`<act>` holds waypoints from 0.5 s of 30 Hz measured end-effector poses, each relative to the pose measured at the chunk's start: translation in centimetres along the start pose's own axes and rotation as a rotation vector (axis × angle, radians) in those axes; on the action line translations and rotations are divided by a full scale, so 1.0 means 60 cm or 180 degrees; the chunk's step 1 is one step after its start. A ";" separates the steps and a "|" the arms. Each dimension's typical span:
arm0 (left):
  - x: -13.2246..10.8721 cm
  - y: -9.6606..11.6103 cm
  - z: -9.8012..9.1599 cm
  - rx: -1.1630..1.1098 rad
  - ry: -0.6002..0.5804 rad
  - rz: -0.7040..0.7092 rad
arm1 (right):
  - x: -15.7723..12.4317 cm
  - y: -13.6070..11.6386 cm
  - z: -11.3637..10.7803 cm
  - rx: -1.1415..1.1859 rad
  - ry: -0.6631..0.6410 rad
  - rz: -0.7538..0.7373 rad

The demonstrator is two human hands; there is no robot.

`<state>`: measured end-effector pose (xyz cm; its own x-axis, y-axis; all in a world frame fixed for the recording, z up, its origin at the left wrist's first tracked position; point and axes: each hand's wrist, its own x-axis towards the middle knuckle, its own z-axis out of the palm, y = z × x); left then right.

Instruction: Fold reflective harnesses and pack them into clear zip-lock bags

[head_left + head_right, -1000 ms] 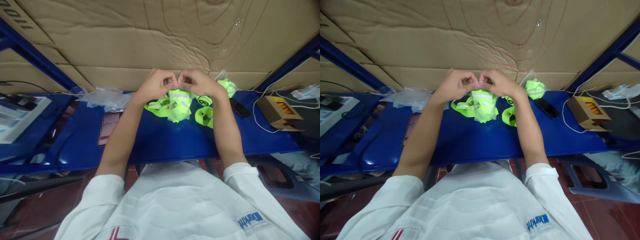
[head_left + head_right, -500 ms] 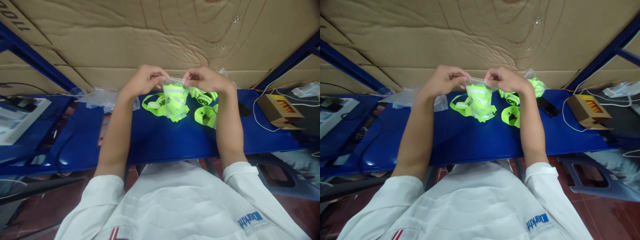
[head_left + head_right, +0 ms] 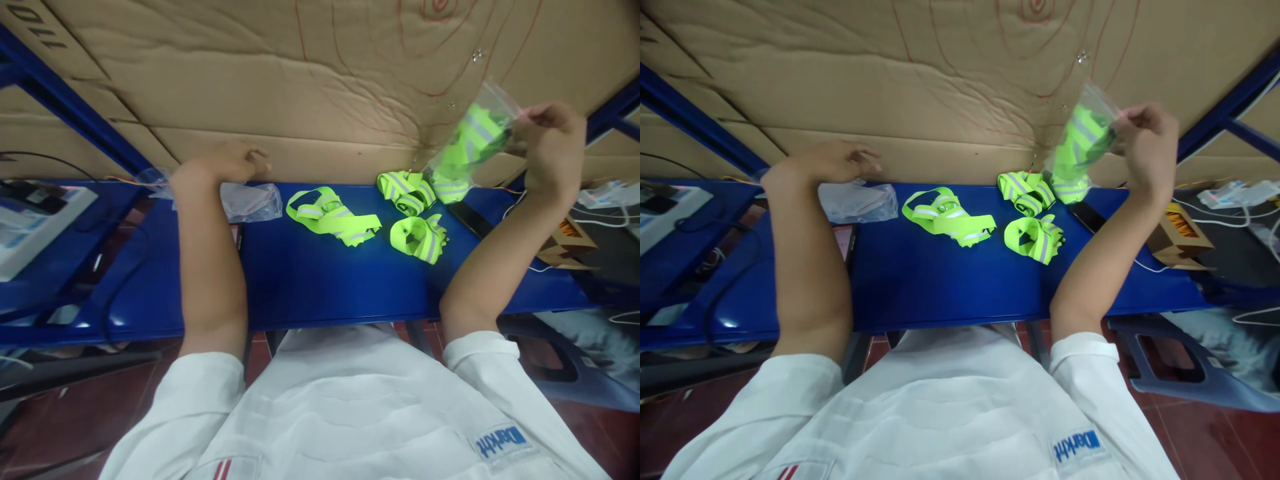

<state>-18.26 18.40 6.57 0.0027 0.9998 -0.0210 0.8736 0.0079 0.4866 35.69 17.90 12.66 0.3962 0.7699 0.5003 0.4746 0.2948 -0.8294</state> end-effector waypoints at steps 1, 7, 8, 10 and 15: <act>0.001 -0.001 0.000 0.0047 -0.0002 -0.0060 | 0.002 0.008 -0.008 -0.0060 0.0156 0.0045; -0.006 -0.029 -0.010 0.0333 -0.0075 -0.0513 | 0.004 0.074 -0.022 -0.0774 -0.0033 0.0500; -0.007 -0.036 -0.011 0.0329 -0.0075 -0.0590 | 0.006 0.087 -0.016 -0.0929 -0.0082 0.0581; -0.009 -0.050 -0.010 0.0263 -0.0050 -0.0729 | 0.012 0.111 -0.001 -0.1237 -0.0145 0.0678; 0.001 -0.083 0.013 -0.0230 0.0056 -0.0971 | 0.035 0.126 0.035 -0.2052 -0.0115 0.0452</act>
<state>-22.26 18.38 3.47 -0.2633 0.9512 -0.1607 0.7959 0.3083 0.5210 38.46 22.95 6.92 0.4684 0.7981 0.3790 0.7996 -0.2005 -0.5661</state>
